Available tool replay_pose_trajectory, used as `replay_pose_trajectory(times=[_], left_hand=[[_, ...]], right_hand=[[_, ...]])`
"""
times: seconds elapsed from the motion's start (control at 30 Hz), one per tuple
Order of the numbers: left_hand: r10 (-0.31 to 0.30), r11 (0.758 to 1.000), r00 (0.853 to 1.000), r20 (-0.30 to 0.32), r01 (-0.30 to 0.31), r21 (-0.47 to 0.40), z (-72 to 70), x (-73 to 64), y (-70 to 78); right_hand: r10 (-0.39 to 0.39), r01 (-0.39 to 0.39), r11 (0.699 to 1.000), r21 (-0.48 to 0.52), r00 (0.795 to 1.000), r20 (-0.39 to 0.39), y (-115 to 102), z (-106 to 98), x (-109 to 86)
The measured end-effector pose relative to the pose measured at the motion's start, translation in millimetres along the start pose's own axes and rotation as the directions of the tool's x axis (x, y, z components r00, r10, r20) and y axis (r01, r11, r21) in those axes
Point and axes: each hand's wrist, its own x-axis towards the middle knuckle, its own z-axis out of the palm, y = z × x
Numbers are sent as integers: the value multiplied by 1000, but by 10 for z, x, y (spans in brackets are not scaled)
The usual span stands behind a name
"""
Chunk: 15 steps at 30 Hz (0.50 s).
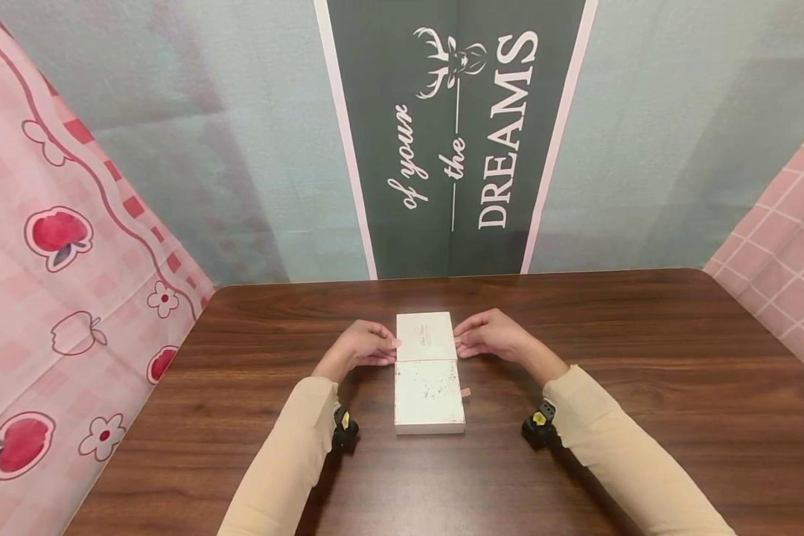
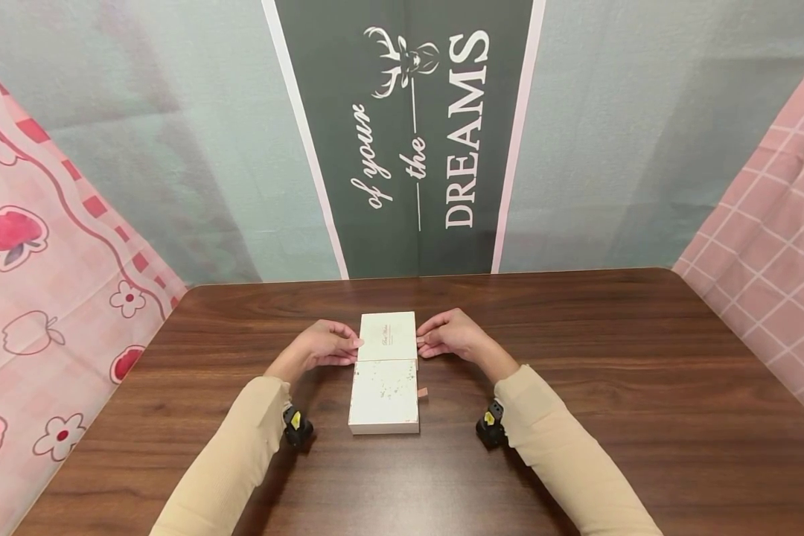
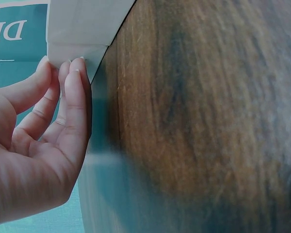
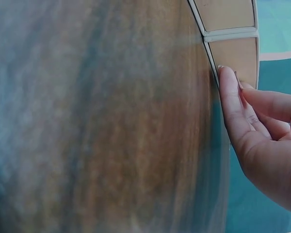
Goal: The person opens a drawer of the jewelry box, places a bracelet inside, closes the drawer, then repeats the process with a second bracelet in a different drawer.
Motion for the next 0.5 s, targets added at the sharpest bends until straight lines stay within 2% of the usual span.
replay_pose_trajectory(times=[0.5], left_hand=[[-9, 1000, 1000, -7, 9, 11, 9, -3, 8]], right_hand=[[-21, 21, 1000, 20, 1000, 18, 30, -2, -10]])
